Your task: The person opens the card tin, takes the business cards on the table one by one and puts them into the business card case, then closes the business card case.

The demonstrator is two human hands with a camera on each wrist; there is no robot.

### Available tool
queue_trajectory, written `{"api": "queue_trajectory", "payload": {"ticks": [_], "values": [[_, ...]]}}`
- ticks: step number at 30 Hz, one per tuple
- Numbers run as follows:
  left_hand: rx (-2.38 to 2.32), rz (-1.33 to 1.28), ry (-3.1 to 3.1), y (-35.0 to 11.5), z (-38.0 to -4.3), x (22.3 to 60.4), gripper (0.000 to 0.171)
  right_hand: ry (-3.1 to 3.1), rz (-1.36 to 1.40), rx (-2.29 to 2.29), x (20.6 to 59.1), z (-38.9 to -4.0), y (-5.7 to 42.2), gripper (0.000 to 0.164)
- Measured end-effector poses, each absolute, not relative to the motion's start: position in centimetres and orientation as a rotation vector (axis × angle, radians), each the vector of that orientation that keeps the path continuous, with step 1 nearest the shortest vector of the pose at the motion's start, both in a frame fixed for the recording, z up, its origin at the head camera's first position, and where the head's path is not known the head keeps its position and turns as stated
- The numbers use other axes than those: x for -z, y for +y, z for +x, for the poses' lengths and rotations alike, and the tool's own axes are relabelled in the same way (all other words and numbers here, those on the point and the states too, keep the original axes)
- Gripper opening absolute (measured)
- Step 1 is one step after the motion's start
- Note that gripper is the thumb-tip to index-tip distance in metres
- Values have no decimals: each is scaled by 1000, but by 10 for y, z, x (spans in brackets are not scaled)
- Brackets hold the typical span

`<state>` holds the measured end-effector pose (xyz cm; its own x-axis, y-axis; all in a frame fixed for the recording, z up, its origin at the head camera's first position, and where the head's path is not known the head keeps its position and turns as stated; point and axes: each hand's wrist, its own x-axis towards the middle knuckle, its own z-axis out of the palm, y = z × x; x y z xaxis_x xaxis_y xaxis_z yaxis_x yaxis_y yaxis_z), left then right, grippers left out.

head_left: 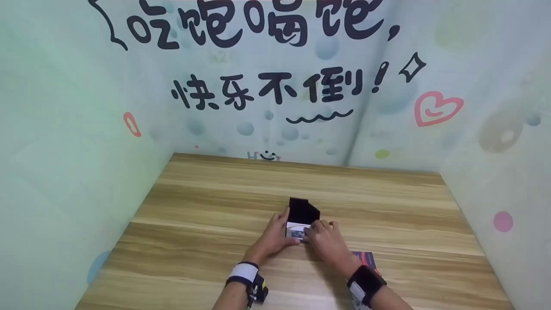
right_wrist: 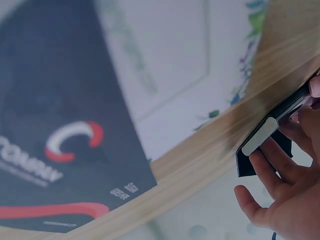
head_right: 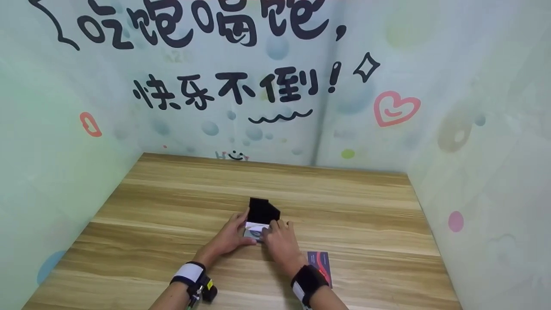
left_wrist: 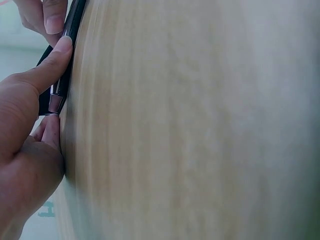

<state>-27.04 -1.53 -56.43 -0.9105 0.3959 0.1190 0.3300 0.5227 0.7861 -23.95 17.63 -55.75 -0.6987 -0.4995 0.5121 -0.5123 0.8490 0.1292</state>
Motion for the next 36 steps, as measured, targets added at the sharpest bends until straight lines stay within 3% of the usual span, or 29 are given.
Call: {"api": "queue_trajectory", "payload": {"ticks": [20,36], "values": [[-1345,639,2667,-16,-272,565,102,-2580,378,-395,520,-189,174,54],[-1363,621,2647,-16,-270,565,103,-2819,-123,-414,527,-135,226,80]]}}
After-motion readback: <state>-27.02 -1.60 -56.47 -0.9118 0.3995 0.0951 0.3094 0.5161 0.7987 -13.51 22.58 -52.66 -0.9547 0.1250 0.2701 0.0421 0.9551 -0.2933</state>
